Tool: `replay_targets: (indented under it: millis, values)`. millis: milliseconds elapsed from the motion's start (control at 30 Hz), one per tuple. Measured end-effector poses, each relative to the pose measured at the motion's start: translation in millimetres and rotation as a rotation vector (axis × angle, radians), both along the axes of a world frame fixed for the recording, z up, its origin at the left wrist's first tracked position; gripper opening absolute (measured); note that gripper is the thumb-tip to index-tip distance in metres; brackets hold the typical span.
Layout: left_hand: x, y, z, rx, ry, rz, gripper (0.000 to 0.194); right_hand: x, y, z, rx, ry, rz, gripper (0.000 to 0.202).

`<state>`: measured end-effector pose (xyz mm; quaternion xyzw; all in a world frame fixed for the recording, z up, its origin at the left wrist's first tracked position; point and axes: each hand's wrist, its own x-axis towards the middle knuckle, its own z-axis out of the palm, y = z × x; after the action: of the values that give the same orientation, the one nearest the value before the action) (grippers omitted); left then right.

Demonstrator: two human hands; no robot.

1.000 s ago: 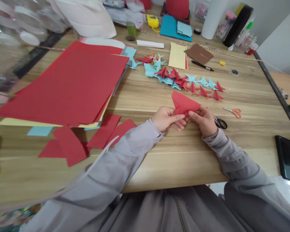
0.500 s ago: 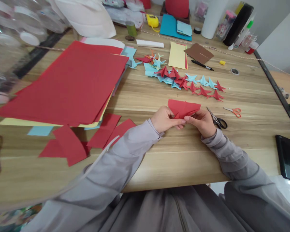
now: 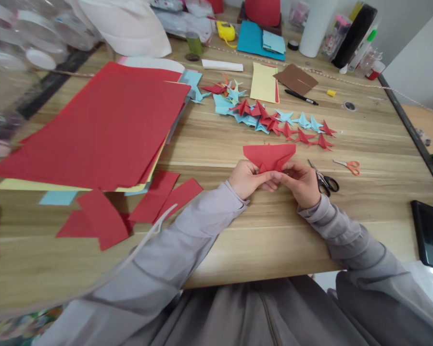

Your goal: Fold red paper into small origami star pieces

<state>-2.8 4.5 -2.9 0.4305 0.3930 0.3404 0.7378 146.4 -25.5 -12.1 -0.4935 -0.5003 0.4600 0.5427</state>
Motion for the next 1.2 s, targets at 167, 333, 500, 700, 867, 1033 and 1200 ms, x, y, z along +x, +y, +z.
replay_targets:
  millis: [167, 333, 500, 700, 867, 1033, 1200]
  values:
    - [1, -2, 4.3, 0.014, 0.054, 0.006, 0.034, 0, 0, 3.1, -0.003, -0.006, 0.002, 0.035]
    - [3, -2, 5.6, -0.006, 0.070, 0.031, 0.023, 2, 1, 1.7, 0.004, -0.023, 0.014, 0.032]
    - [3, -2, 4.9, -0.057, 0.053, 0.035, 0.020, 7, 2, -5.4, -0.045, 0.010, 0.034, 0.039]
    - [2, -1, 2.9, -0.058, 0.038, 0.024, 0.022, 5, 2, 0.5, -0.036, -0.045, 0.027, 0.041]
    - [2, -1, 4.3, -0.039, 0.064, -0.012, 0.020, 2, 2, 3.5, -0.054, -0.051, 0.031, 0.038]
    - [1, -1, 5.6, -0.053, 0.049, -0.071, 0.014, 5, 5, -2.2, -0.077, 0.028, 0.002, 0.035]
    - [0, -1, 5.3, -0.039, 0.026, -0.080, 0.017, 11, 9, -7.9, -0.083, 0.126, -0.011, 0.032]
